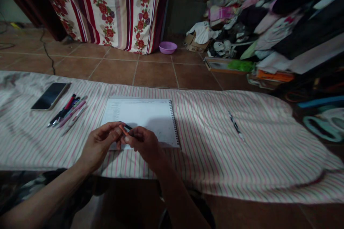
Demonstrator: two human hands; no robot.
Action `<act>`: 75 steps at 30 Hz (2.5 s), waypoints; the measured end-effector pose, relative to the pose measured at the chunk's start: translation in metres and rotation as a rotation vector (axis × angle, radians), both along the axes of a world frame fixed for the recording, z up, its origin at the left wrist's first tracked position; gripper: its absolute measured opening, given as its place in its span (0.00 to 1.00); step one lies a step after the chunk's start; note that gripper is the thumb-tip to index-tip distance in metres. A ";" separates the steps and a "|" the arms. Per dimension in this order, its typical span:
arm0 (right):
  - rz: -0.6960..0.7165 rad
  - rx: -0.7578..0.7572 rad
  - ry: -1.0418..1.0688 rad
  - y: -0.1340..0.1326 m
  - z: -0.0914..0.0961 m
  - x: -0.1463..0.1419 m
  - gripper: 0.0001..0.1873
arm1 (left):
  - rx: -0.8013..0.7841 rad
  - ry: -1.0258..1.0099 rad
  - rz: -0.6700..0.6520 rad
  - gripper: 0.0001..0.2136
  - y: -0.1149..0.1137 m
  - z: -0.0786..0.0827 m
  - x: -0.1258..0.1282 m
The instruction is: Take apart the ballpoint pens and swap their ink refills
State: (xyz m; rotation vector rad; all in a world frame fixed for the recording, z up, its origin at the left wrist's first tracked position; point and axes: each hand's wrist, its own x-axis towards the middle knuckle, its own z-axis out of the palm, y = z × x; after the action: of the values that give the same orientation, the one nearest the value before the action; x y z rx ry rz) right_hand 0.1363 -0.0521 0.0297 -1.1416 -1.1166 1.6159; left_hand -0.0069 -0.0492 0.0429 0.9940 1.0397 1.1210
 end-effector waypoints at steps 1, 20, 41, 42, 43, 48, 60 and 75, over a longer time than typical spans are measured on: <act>-0.009 0.000 -0.007 0.000 0.000 0.000 0.08 | -0.004 0.001 0.008 0.11 0.001 -0.001 0.000; -0.149 0.186 -0.203 0.000 -0.005 -0.003 0.04 | 0.003 -0.047 -0.033 0.14 0.003 -0.002 -0.004; -0.246 0.281 -0.118 0.000 -0.009 -0.003 0.07 | -0.260 -0.241 -0.007 0.10 0.008 -0.002 0.001; -0.245 0.276 -0.110 0.000 -0.008 -0.003 0.08 | -0.270 -0.254 -0.001 0.09 0.008 -0.001 0.001; -0.246 0.269 -0.105 0.000 -0.008 -0.003 0.08 | -0.281 -0.265 0.004 0.09 0.008 -0.001 0.002; -0.290 0.258 -0.135 -0.001 -0.008 -0.003 0.05 | -0.290 -0.283 0.020 0.10 0.007 -0.001 0.004; -0.334 0.295 -0.243 0.001 -0.009 -0.004 0.03 | 0.006 0.157 -0.086 0.13 0.003 -0.010 0.005; 0.056 0.544 -0.833 -0.005 0.001 0.010 0.06 | 0.580 0.991 -0.521 0.13 0.014 -0.010 -0.028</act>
State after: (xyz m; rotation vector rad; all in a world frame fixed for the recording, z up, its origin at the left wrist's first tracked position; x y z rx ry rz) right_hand 0.1467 -0.0569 0.0309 -1.4277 -1.9715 0.7445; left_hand -0.0351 -0.0355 0.0328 2.2689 1.0979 0.4428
